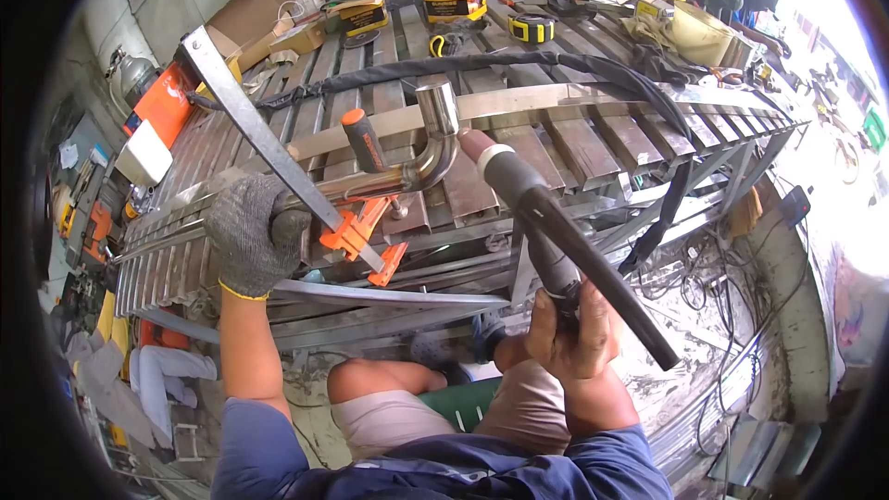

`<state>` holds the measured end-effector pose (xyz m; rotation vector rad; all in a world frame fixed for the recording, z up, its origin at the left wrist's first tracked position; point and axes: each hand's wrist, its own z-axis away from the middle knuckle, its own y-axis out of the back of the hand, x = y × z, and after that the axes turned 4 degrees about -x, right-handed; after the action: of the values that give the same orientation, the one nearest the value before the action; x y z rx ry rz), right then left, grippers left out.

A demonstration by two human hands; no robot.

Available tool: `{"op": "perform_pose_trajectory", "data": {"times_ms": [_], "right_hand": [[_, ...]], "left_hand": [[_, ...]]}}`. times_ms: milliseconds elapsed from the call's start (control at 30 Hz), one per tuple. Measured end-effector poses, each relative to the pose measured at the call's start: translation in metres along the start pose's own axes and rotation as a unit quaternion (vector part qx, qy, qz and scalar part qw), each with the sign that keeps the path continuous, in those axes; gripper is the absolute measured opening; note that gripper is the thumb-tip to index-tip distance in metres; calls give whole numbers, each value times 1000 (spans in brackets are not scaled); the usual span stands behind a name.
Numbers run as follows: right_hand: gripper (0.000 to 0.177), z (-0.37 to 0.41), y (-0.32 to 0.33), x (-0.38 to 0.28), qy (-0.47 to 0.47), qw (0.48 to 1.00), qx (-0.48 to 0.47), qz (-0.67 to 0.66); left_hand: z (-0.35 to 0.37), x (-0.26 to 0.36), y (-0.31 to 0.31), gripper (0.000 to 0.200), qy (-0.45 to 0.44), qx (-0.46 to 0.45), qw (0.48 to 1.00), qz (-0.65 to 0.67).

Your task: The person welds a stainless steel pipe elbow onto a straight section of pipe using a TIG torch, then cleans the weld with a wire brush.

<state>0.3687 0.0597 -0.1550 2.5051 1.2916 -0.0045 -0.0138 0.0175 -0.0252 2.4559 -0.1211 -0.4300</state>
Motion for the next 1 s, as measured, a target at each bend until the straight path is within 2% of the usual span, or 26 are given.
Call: {"op": "perform_pose_trajectory", "data": {"times_ms": [400,633,1000], "right_hand": [[74,2,-2,-7,-8,1000,-9,-12],[72,-1,-7,-8,-9,1000,19,-22],[70,-6,7,-21,-37,999,-22,-26]], "left_hand": [[6,-3,-1,48,15,-23,1000,-10],[5,-3,-1,49,3,-11,1000,-12],[5,-3,-2,49,6,-10,1000,-18]]}}
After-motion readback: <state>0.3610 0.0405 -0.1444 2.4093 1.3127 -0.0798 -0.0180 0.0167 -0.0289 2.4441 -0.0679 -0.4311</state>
